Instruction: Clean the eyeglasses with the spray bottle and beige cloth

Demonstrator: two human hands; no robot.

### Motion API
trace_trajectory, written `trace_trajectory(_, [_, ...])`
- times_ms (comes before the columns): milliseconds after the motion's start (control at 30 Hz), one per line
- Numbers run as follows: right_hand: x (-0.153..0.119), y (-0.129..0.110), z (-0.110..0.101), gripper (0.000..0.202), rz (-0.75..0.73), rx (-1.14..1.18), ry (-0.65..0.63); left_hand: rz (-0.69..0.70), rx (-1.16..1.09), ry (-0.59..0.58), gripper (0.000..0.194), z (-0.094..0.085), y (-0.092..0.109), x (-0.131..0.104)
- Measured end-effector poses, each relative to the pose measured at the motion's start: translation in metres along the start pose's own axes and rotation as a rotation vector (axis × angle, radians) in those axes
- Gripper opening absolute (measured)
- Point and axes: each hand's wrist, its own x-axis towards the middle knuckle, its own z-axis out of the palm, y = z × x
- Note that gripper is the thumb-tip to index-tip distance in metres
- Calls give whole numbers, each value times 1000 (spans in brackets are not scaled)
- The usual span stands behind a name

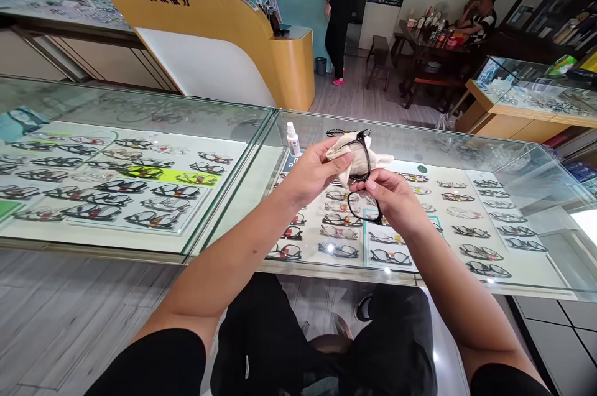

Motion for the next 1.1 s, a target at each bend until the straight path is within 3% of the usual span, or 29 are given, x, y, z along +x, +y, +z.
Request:
trace_trajectory(167, [1, 9, 4, 34, 29, 51, -44, -91, -139, -10, 51, 10, -6, -4])
trace_trajectory(333, [0, 13, 6, 35, 24, -20, -50, -40, -121, -11, 58, 12, -11, -2])
trace_trajectory(500, [-2, 10, 3, 33, 12, -22, -6, -6, -50, -6, 62, 8, -10, 1])
trace_trajectory(700, [-1, -5, 1, 36, 18, 20, 58, -59, -23, -81, 46, -4, -3, 1])
trace_trajectory(767, [0, -6, 2, 38, 40, 22, 43, -51, -3, -89, 51, -6, -6, 2])
trace_trajectory(1100, [2, 20, 0, 35, 39, -64, -41, 18, 23, 151, 61, 7, -26, 3])
